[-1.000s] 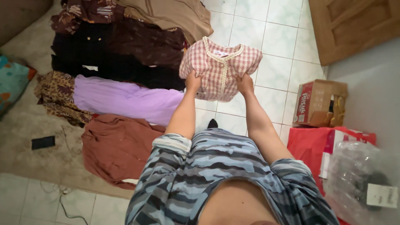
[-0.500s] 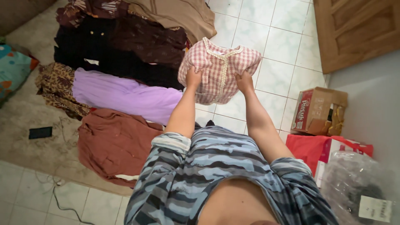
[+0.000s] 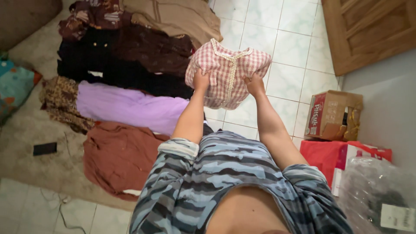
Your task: The person takes clothes from a shelf and places them into sorted piles on the floor.
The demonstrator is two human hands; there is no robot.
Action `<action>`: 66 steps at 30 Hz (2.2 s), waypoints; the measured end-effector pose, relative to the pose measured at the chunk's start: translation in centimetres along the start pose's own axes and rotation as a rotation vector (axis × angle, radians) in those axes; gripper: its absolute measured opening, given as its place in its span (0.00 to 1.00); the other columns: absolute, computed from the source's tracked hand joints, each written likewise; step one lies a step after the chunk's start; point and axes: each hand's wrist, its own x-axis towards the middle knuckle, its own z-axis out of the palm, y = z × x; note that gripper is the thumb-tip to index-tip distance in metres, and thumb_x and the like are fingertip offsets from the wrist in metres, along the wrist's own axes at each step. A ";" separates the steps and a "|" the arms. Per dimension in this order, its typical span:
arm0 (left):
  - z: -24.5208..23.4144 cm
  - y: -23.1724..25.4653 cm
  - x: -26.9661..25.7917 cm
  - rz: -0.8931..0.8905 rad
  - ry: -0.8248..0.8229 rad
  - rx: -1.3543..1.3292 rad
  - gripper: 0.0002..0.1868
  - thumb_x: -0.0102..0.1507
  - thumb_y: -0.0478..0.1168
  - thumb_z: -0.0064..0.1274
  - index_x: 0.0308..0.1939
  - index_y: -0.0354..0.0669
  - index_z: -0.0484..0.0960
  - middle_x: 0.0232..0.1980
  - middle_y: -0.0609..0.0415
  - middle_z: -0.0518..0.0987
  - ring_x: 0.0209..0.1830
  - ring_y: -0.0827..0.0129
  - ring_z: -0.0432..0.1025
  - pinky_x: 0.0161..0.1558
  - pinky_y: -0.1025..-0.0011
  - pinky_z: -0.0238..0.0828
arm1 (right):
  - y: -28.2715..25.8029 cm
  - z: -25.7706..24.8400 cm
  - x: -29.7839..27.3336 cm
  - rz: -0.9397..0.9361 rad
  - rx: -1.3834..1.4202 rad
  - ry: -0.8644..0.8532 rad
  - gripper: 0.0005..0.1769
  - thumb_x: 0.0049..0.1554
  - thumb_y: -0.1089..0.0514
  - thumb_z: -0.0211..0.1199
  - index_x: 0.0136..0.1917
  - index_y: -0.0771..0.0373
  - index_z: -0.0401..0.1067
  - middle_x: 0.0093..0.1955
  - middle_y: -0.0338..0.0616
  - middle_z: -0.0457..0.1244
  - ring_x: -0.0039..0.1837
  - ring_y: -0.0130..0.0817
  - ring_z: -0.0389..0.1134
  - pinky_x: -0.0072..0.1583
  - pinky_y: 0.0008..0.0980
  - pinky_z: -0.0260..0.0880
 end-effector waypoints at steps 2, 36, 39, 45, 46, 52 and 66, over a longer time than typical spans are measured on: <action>0.3 0.4 0.8 -0.027 -0.018 0.023 0.24 0.58 0.55 0.62 0.45 0.38 0.78 0.47 0.34 0.81 0.49 0.37 0.74 0.49 0.48 0.70 | -0.5 -0.4 0.6 0.001 -0.018 -0.010 0.20 0.60 0.48 0.64 0.57 0.67 0.75 0.54 0.64 0.69 0.59 0.60 0.70 0.60 0.51 0.68; 0.7 4.7 27.7 -0.260 0.149 -0.598 0.36 0.64 0.46 0.60 0.69 0.28 0.67 0.63 0.38 0.76 0.59 0.55 0.73 0.58 0.63 0.69 | -6.0 9.2 18.3 0.133 0.165 -0.297 0.45 0.53 0.39 0.72 0.73 0.68 0.63 0.70 0.59 0.63 0.69 0.46 0.67 0.64 0.41 0.71; -0.3 4.3 29.7 -0.317 0.132 -0.851 0.35 0.64 0.43 0.60 0.70 0.29 0.65 0.55 0.43 0.79 0.46 0.64 0.75 0.46 0.66 0.75 | -6.8 10.6 19.2 0.126 0.189 -0.305 0.55 0.45 0.38 0.77 0.75 0.67 0.58 0.74 0.60 0.59 0.71 0.48 0.64 0.65 0.42 0.70; -3.7 5.7 31.6 -0.359 0.031 -1.244 0.20 0.65 0.40 0.59 0.57 0.37 0.73 0.29 0.58 0.72 0.18 0.76 0.62 0.18 0.69 0.58 | -9.9 11.8 20.1 -0.272 0.007 -0.205 0.70 0.37 0.42 0.89 0.76 0.76 0.51 0.74 0.68 0.53 0.75 0.59 0.56 0.71 0.48 0.59; -4.4 6.1 31.9 -0.407 0.017 -1.317 0.16 0.64 0.39 0.59 0.55 0.45 0.75 0.26 0.61 0.72 0.16 0.77 0.61 0.16 0.70 0.57 | -11.7 11.4 19.9 -0.294 -0.001 -0.172 0.70 0.34 0.43 0.88 0.74 0.77 0.52 0.73 0.67 0.56 0.74 0.58 0.59 0.71 0.46 0.61; -6.0 5.4 33.4 -0.524 -0.132 -1.308 0.20 0.67 0.49 0.61 0.45 0.41 0.69 0.23 0.59 0.68 0.13 0.72 0.60 0.13 0.69 0.51 | -15.3 11.1 20.6 -0.081 0.132 -0.140 0.32 0.56 0.47 0.71 0.68 0.63 0.68 0.62 0.57 0.70 0.66 0.50 0.71 0.64 0.44 0.70; -4.0 1.7 36.5 -0.509 0.255 -1.156 0.45 0.63 0.39 0.60 0.77 0.34 0.51 0.35 0.54 0.76 0.26 0.73 0.67 0.24 0.72 0.65 | -14.5 11.1 30.5 -0.265 0.109 -0.184 0.21 0.61 0.53 0.63 0.64 0.62 0.66 0.57 0.62 0.68 0.61 0.61 0.69 0.59 0.50 0.68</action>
